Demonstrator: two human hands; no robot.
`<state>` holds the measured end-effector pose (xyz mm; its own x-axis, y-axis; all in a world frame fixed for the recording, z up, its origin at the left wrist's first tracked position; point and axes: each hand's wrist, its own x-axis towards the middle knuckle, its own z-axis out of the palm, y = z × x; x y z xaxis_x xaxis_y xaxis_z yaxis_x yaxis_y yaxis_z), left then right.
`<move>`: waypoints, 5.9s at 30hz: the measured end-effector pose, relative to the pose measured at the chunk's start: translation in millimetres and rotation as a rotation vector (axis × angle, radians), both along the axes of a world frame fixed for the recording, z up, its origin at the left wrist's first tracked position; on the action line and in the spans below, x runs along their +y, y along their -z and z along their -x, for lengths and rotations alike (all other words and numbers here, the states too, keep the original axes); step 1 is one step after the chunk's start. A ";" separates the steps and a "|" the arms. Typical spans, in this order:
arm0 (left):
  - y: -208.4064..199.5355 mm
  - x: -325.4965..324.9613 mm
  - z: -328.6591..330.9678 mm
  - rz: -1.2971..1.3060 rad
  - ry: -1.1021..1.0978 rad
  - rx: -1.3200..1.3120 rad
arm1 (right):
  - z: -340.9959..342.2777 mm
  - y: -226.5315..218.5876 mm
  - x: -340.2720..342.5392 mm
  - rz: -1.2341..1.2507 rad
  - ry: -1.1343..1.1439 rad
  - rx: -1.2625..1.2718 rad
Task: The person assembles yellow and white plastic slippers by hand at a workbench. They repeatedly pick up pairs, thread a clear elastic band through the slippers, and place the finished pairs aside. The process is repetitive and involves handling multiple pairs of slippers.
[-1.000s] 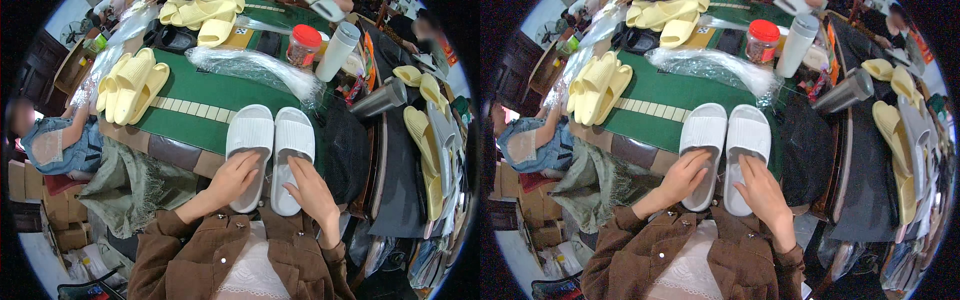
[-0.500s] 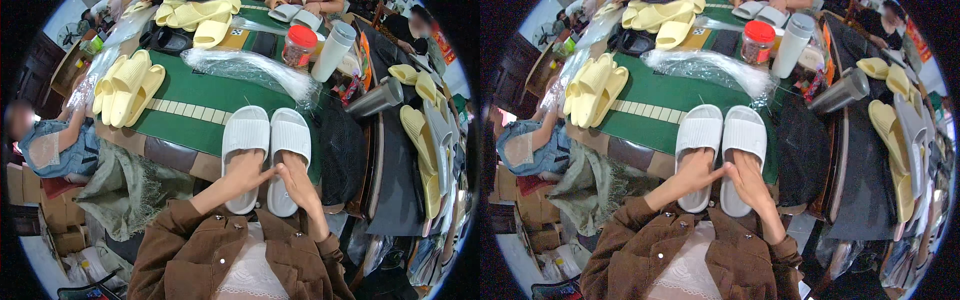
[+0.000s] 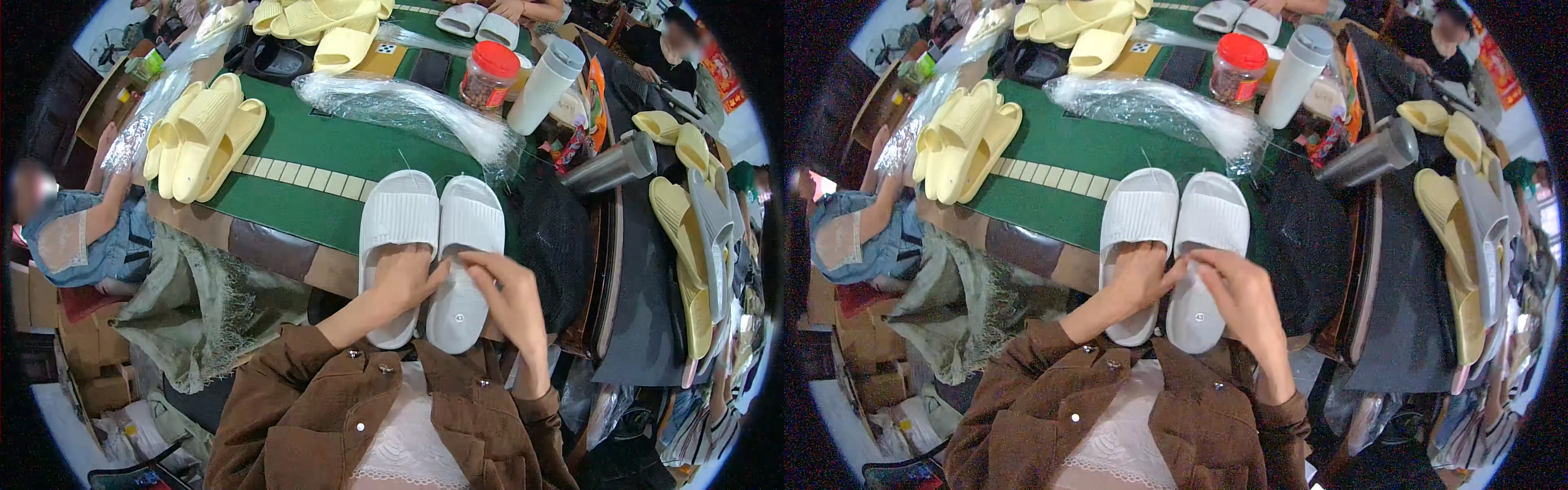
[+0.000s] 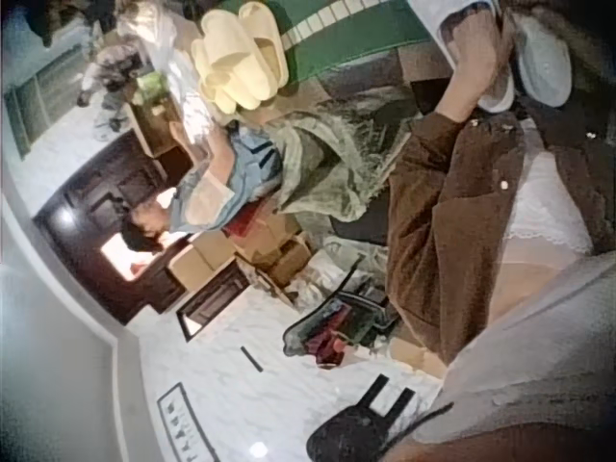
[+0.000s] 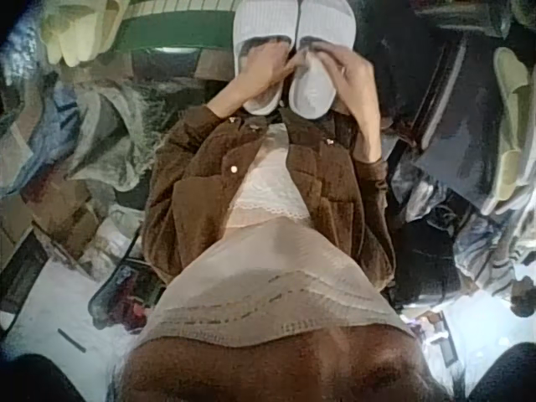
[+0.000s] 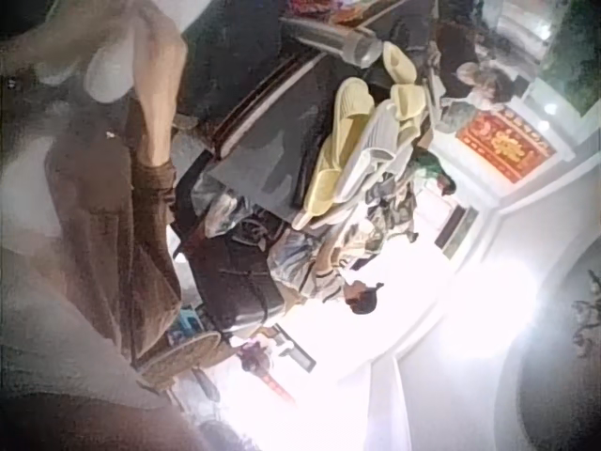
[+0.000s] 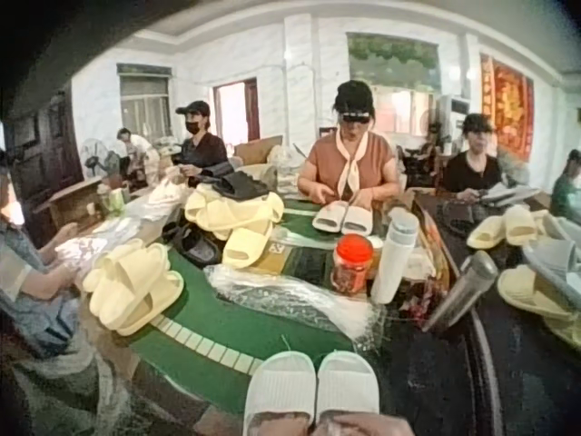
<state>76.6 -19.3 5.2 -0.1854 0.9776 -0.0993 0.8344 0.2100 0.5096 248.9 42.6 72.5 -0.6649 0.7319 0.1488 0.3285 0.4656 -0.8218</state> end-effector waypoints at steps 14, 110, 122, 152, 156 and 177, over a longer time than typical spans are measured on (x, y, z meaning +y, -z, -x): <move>2.9 1.3 -0.4 -0.014 0.014 -0.045 | 61.1 56.0 115.6 -0.305 0.300 -0.154; -17.7 81.0 36.7 -0.613 -0.051 -0.509 | 92.1 57.6 76.8 0.303 0.238 0.744; -13.6 78.1 30.2 -0.715 -0.117 -0.550 | 82.3 55.8 78.9 0.333 0.249 0.603; -6.2 79.1 31.7 -0.831 -0.074 -0.220 | 84.3 58.3 78.2 0.248 0.246 0.578; -1.8 80.5 32.3 -0.831 -0.070 -0.235 | 82.7 57.5 78.3 0.337 0.293 0.607; -5.6 78.3 30.3 -0.815 -0.069 -0.289 | 88.2 57.2 73.1 0.186 0.188 0.476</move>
<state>46.3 59.0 10.8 -0.3228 0.7518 0.5749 0.6477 -0.2674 0.7134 160.7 115.7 15.3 -0.4108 0.8743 0.2586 -0.0368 0.2675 -0.9629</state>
